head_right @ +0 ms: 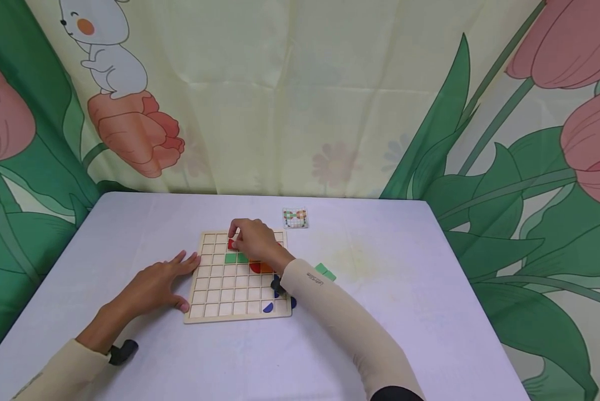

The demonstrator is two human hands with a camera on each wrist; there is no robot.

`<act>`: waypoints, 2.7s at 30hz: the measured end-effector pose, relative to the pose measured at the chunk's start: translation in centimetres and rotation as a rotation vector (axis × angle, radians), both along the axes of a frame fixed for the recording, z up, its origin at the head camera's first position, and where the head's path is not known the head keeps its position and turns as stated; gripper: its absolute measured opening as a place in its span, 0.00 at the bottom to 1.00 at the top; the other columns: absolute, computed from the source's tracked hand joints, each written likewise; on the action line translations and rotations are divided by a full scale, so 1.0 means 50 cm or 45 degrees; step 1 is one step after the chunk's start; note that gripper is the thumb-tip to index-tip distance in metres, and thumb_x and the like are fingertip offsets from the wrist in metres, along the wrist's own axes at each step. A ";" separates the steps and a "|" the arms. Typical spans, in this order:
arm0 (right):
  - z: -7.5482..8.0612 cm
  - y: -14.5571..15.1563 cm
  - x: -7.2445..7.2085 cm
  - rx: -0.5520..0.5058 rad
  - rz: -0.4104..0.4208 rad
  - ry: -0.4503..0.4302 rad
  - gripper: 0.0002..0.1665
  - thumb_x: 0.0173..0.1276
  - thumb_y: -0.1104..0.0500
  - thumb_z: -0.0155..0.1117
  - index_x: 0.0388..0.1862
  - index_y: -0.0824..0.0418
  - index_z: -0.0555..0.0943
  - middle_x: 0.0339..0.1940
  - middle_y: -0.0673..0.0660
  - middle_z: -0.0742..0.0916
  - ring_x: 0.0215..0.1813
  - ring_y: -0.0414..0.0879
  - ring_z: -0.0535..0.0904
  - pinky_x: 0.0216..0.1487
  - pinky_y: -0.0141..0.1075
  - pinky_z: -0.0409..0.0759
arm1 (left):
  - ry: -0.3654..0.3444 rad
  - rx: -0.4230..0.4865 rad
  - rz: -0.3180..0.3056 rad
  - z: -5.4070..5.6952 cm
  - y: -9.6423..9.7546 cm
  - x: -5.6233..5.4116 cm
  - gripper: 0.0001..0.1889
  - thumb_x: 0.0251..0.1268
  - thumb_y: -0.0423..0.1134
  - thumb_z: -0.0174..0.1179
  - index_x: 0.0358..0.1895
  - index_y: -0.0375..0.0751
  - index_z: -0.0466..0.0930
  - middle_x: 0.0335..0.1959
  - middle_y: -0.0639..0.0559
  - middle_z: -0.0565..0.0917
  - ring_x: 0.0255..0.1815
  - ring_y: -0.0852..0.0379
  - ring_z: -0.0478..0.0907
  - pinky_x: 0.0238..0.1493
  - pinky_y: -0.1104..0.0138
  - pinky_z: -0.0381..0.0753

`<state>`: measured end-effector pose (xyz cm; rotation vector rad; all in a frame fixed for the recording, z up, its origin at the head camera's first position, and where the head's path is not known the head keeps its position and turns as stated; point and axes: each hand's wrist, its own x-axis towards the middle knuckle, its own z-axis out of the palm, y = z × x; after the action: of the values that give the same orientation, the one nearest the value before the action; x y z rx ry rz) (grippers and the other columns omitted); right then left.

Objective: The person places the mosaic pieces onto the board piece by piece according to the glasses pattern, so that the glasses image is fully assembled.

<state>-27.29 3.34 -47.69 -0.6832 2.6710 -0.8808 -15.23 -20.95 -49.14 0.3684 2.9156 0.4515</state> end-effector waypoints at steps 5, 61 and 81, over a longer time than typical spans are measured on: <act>0.000 -0.008 -0.004 0.052 0.010 0.028 0.04 0.76 0.55 0.71 0.45 0.48 0.84 0.32 0.46 0.86 0.37 0.43 0.81 0.36 0.35 0.77 | 0.001 0.002 0.001 -0.001 0.000 0.000 0.65 0.30 0.56 0.87 0.81 0.44 0.67 0.81 0.32 0.67 0.74 0.23 0.72 0.63 0.33 0.78; 0.033 0.193 0.047 -0.117 -0.162 -0.041 0.14 0.71 0.56 0.76 0.54 0.52 0.90 0.39 0.50 0.88 0.38 0.50 0.78 0.36 0.37 0.79 | 0.032 -0.016 -0.021 0.000 -0.005 -0.003 0.64 0.30 0.57 0.86 0.81 0.45 0.68 0.81 0.37 0.68 0.76 0.25 0.71 0.62 0.32 0.79; 0.000 0.371 0.093 -0.077 -0.342 -0.092 0.14 0.68 0.60 0.78 0.52 0.51 0.91 0.38 0.50 0.88 0.41 0.51 0.76 0.39 0.37 0.79 | 0.009 -0.004 -0.010 0.010 -0.001 -0.002 0.64 0.32 0.56 0.87 0.81 0.45 0.67 0.82 0.35 0.67 0.76 0.23 0.70 0.63 0.31 0.77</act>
<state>-22.66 21.88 -47.67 -0.3008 2.7203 -1.0343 -15.34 -21.00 -48.65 0.3822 2.9205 0.4456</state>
